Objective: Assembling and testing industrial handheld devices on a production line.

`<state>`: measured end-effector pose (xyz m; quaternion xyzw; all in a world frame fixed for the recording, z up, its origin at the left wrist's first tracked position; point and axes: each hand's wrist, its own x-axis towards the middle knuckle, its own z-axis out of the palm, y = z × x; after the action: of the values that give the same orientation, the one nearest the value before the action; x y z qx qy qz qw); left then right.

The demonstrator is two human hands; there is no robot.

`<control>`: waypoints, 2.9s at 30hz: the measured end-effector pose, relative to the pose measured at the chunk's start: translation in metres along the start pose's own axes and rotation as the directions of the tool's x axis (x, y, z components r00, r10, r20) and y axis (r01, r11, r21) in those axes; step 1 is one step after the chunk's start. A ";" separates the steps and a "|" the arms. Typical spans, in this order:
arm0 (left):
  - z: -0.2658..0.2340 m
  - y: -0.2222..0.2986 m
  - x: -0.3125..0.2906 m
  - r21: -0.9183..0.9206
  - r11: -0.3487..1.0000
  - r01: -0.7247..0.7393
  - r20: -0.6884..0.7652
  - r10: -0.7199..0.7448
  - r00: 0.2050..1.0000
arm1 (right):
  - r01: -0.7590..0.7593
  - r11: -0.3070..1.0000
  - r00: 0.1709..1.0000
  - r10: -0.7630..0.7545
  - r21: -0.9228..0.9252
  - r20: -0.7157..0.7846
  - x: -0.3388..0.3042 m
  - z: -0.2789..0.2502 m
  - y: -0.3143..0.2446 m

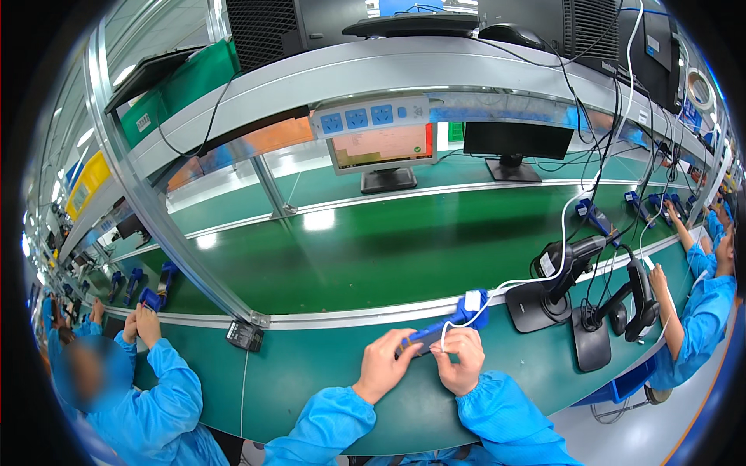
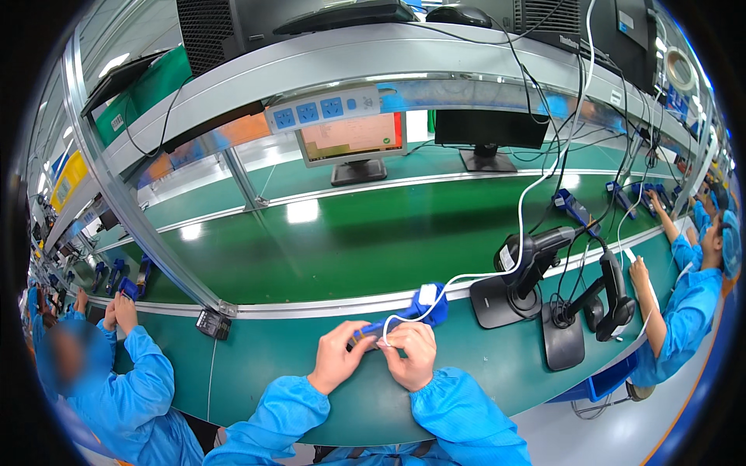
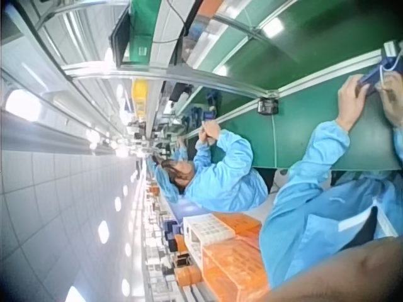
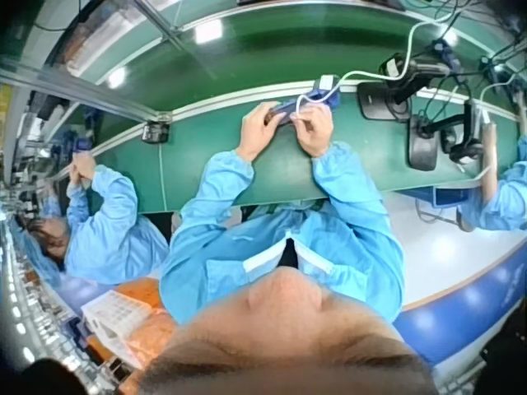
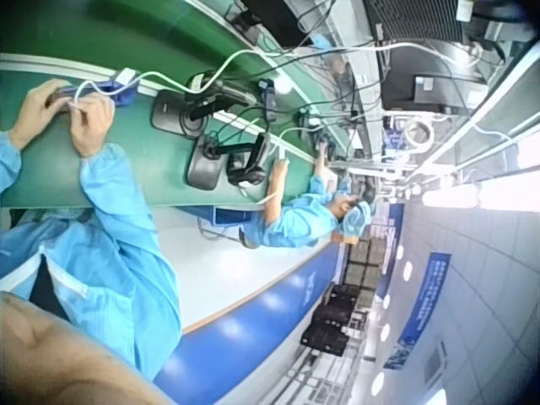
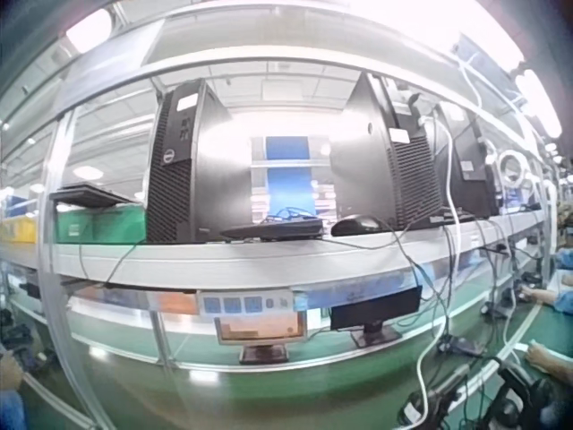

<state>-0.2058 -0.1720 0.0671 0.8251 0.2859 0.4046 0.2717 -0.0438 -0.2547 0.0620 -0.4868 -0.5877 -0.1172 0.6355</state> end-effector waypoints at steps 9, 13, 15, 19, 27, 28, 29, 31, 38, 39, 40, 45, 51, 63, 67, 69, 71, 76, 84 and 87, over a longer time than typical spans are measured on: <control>0.005 -0.053 -0.008 -0.394 0.882 0.259 -0.210 -0.361 0.909 | 0.010 1.000 0.986 -0.014 0.029 0.167 -0.008 0.006 -0.008; 0.003 -0.049 -0.003 -0.501 0.831 0.242 -0.268 -0.415 0.870 | -0.020 0.998 0.977 0.006 0.066 0.213 -0.009 0.008 -0.006; 0.001 -0.051 -0.002 -0.517 0.822 0.237 -0.278 -0.423 0.862 | -0.037 0.997 0.976 0.020 0.073 0.219 -0.009 0.009 -0.006; -0.005 -0.064 0.007 -0.536 0.808 0.246 -0.309 -0.459 0.833 | -0.089 0.993 0.961 0.063 0.083 0.270 -0.012 0.012 -0.003; -0.049 -0.168 0.049 -0.543 0.742 0.393 -0.356 -0.627 0.693 | -0.180 0.977 0.941 0.138 0.113 0.310 -0.013 0.016 0.003; -0.057 -0.184 0.054 -0.535 0.742 0.404 -0.369 -0.635 0.678 | -0.203 0.973 0.932 0.157 0.112 0.325 -0.014 0.016 0.003; -0.059 -0.195 0.062 -0.544 0.737 0.401 -0.376 -0.641 0.669 | -0.230 0.968 0.922 0.184 0.100 0.342 -0.015 0.016 0.005; -0.073 -0.215 0.071 -0.512 0.722 0.466 -0.342 -0.668 0.661 | -0.239 0.967 0.917 0.193 0.093 0.350 -0.016 0.016 0.006; -0.105 -0.258 0.079 -0.393 0.725 0.565 -0.319 -0.684 0.656 | -0.304 0.948 0.898 0.251 0.098 0.361 -0.016 0.018 0.009; -0.106 -0.257 0.079 -0.406 0.717 0.567 -0.281 -0.688 0.669 | -0.303 0.949 0.897 0.253 0.089 0.363 -0.016 0.017 0.012; -0.104 -0.256 0.080 -0.413 0.713 0.567 -0.277 -0.691 0.668 | -0.314 0.947 0.896 0.270 0.073 0.353 -0.016 0.016 0.015; -0.124 -0.262 0.073 -0.327 0.809 0.488 -0.324 -0.581 0.747 | -0.405 0.910 0.871 0.355 0.089 0.338 -0.012 0.019 0.016; -0.082 -0.202 0.060 0.478 0.814 0.329 -0.403 -0.130 0.906 | -0.466 0.882 0.843 0.421 0.065 0.335 -0.016 0.019 0.024; 0.020 -0.047 0.002 0.120 0.943 -0.310 0.416 0.236 0.878 | -0.601 0.798 0.772 0.564 0.049 0.292 -0.019 0.019 0.038; 0.014 -0.040 0.003 0.103 0.950 -0.295 0.432 0.224 0.873 | -0.529 0.847 0.833 0.505 0.058 0.226 -0.014 0.017 0.039; 0.013 -0.039 0.004 0.097 0.949 -0.299 0.432 0.231 0.872 | -0.589 0.807 0.785 0.562 0.033 0.260 -0.016 0.014 0.040; 0.014 -0.039 0.004 0.093 0.951 -0.293 0.427 0.228 0.875 | -0.611 0.791 0.767 0.580 0.038 0.275 -0.016 0.015 0.037; 0.016 -0.040 0.006 0.091 0.953 -0.289 0.414 0.228 0.881 | -0.653 0.756 0.719 0.603 0.040 0.346 -0.016 0.013 0.037; 0.018 -0.040 0.004 0.121 0.934 -0.335 0.390 0.266 0.882 | -0.680 0.724 0.709 0.609 0.116 0.355 -0.019 0.013 0.039; 0.017 -0.042 0.003 0.144 0.931 -0.337 0.391 0.259 0.883 | -0.678 0.730 0.702 0.604 0.093 0.377 -0.017 0.015 0.034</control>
<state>-0.2010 -0.1449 0.0310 0.9437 0.1402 0.2491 0.1668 -0.0330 -0.2337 0.0287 -0.5988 -0.4844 0.2607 0.5821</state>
